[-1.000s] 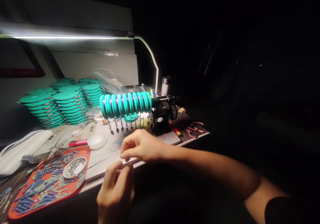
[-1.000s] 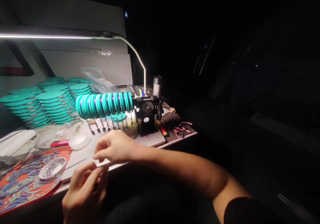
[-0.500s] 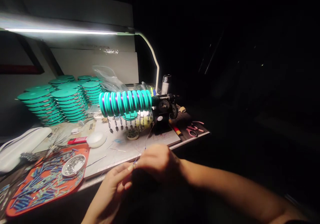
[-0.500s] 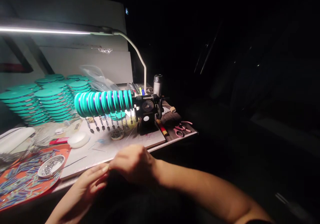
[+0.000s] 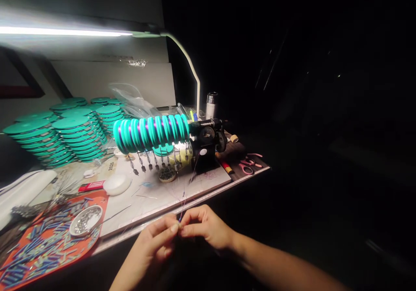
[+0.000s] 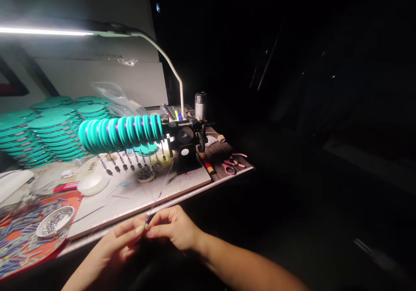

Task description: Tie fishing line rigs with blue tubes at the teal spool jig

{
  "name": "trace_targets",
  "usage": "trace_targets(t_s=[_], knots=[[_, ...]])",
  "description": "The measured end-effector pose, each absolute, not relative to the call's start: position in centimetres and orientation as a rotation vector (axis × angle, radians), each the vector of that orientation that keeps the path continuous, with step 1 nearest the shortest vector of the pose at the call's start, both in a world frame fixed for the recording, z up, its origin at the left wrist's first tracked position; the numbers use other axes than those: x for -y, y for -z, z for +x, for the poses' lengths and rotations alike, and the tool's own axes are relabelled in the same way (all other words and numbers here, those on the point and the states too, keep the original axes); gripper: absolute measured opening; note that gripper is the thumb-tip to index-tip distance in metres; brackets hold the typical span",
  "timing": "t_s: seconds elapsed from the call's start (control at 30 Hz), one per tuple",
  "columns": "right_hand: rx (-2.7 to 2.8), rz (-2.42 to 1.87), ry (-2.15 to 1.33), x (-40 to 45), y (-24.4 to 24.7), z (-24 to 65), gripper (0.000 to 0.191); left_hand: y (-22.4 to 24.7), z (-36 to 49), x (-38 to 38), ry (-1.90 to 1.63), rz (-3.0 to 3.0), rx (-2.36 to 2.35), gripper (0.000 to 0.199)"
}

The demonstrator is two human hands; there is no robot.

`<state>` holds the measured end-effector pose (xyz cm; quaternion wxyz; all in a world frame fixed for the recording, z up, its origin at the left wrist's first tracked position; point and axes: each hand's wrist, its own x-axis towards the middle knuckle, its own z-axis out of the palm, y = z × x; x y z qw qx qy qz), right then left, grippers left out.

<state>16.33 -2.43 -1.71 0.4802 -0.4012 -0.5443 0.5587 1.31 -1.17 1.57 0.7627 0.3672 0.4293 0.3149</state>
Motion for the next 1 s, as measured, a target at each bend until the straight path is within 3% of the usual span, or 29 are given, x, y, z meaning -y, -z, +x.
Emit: trace_targets(t_s=[0.1,0.23,0.53,0.63,0.8,1.0], knots=[[1.299,-1.015,-1.423,3.3,1.2,16.4,0.033,-0.9,1.0,0.3,-0.787,1.320,-0.998,0.023],[1.479,-1.060,-1.058,4.8,0.1,16.4,0.014,-0.6,0.9,0.4,-0.942,1.795,-1.077,0.016],[2.001,-0.910,-0.632,3.7,-3.6,17.0,0.014,0.5,0.1,1.3,-1.108,2.092,-1.128,0.007],[2.067,-0.969,-0.818,0.8,-6.0,16.7,0.009,0.7,0.2,1.6,-1.275,2.337,-1.158,0.015],[2.033,-1.064,-1.583,-4.4,-9.2,15.4,0.014,0.3,1.4,2.7,-1.540,2.471,-1.440,0.014],[2.106,-1.222,-1.750,-6.9,-9.7,13.1,0.024,-0.3,1.7,2.4,-1.595,2.682,-1.409,0.015]])
